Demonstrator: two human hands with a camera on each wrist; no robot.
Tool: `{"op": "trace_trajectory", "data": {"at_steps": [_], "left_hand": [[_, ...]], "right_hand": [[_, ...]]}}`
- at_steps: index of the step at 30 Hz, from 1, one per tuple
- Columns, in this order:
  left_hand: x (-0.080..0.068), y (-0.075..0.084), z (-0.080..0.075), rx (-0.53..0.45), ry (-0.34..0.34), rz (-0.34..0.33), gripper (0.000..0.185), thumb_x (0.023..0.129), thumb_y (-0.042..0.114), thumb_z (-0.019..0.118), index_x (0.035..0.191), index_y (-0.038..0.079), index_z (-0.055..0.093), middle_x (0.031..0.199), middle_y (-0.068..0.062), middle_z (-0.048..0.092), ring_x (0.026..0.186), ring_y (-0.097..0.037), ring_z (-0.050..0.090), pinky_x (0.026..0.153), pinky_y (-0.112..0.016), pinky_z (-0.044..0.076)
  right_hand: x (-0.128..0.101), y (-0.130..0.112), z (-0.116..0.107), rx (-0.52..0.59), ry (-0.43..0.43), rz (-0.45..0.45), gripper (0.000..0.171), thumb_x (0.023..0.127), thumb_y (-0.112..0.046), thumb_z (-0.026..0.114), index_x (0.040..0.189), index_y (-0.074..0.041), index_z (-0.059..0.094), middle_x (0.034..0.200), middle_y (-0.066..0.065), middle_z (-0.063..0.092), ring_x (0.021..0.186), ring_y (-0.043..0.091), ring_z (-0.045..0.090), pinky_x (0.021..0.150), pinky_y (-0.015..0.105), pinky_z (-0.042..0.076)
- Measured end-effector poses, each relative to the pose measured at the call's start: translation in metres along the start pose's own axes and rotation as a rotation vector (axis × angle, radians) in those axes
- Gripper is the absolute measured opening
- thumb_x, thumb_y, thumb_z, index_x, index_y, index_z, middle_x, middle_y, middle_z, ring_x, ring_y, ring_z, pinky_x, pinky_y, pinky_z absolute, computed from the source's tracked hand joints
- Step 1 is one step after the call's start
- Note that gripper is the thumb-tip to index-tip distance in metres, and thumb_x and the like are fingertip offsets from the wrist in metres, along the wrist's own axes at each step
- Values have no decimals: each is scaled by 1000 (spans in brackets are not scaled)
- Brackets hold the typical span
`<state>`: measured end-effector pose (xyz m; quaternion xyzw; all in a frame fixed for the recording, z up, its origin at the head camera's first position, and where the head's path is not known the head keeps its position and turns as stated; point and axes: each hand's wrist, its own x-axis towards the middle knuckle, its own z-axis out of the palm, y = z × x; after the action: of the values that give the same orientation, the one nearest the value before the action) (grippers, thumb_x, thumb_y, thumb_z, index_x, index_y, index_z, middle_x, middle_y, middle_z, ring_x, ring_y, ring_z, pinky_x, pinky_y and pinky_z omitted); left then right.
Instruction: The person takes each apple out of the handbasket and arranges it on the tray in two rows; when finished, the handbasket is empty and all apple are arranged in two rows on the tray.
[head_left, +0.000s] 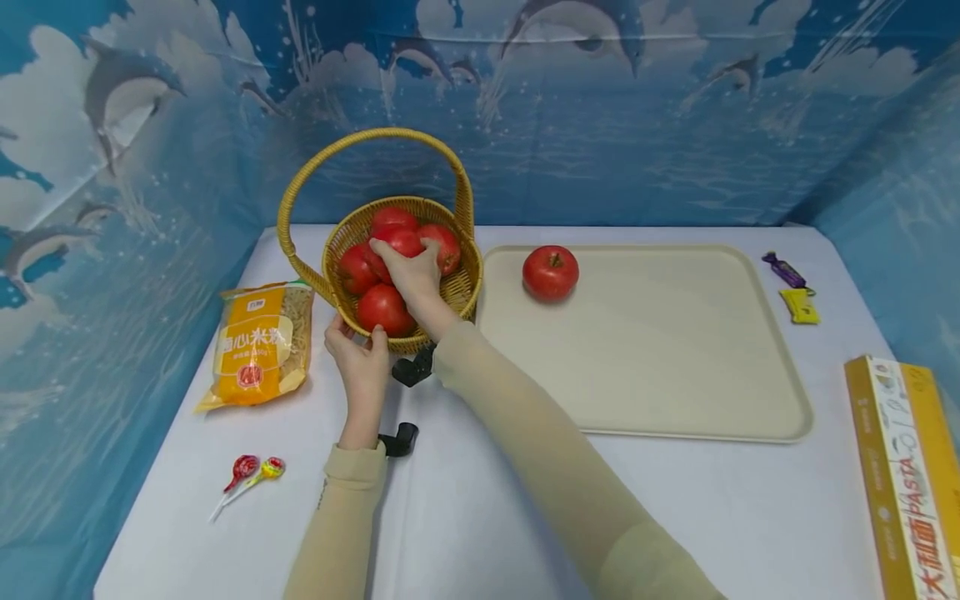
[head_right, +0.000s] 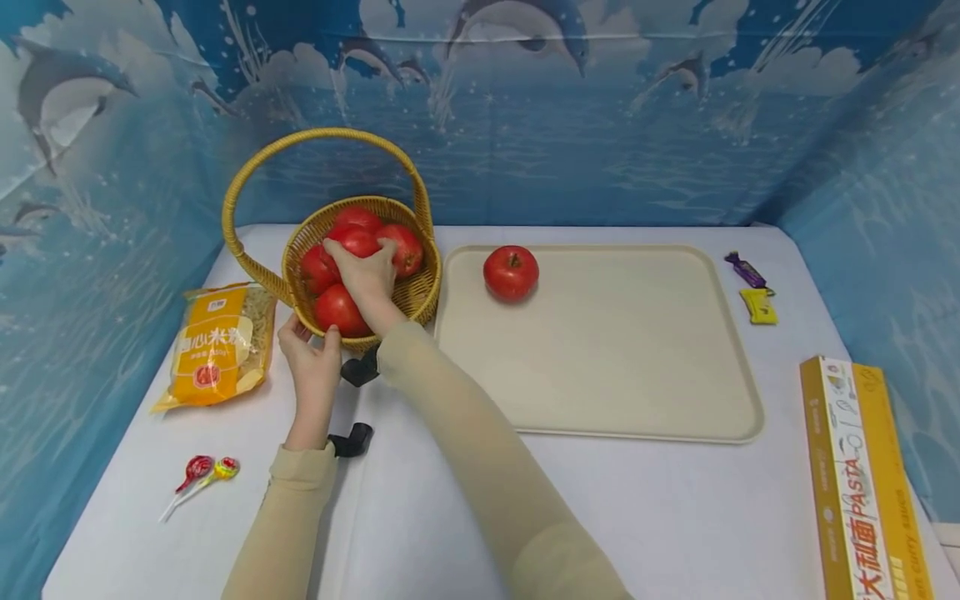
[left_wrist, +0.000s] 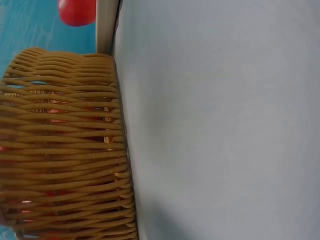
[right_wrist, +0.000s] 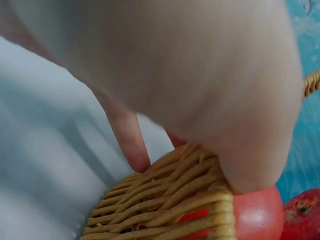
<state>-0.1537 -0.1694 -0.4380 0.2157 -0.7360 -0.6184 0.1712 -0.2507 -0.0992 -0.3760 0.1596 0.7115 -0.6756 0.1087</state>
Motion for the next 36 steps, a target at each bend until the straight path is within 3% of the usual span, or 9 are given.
{"op": "trace_trajectory", "data": {"at_steps": [3,7,13,19,26,31,36], "left_hand": [[-1,1,0,5,1,5,63,93,4,56,145,-1,23,145,-20,24,135,-29,35,106,-45,46],[0,2,-1,-5,6,9,62,93,3,56,145,-1,23,144,-21,25,133,-29,35,104,-45,47],[0,1,-3,-21,2,8,62,92,2,57,145,-1,23,144,-20,25,132,-27,36,104,-44,47],[-1,1,-2,-20,-16,-2,63,92,2,56,146,-1,22,144,-20,25,132,-26,35,104,-43,48],[-1,1,-3,-21,-11,-10,62,93,1,55,146,-1,22,144,-20,24,133,-27,35,105,-43,46],[0,1,-3,-9,-13,-17,63,93,2,55,146,0,21,144,-20,23,134,-27,34,106,-43,46],[0,0,-2,-17,-7,-5,63,92,2,56,145,-1,22,143,-21,25,132,-27,35,105,-43,46]], "right_hand": [[-4,-1,-4,-35,-3,-54,84,77,-49,78,141,-19,33,140,4,46,128,23,46,103,49,46],[-12,-4,-21,-72,-78,-104,86,76,-44,80,142,-17,31,140,5,44,127,22,46,102,47,48],[-20,-2,-75,-69,-174,-207,87,79,-37,79,145,-13,27,143,9,44,128,24,48,104,43,48],[-18,1,-157,-111,-80,-225,86,82,-39,76,147,-16,24,149,11,37,134,28,42,104,48,47],[0,15,-247,-129,64,-249,89,84,-29,76,150,-18,17,156,7,28,142,27,30,109,48,44],[13,29,-287,-200,135,-183,95,85,-30,76,152,-17,11,160,8,21,146,29,24,110,49,42],[24,44,-309,-282,173,-203,93,84,-23,76,150,-15,10,159,12,20,147,32,22,111,51,40]]}}
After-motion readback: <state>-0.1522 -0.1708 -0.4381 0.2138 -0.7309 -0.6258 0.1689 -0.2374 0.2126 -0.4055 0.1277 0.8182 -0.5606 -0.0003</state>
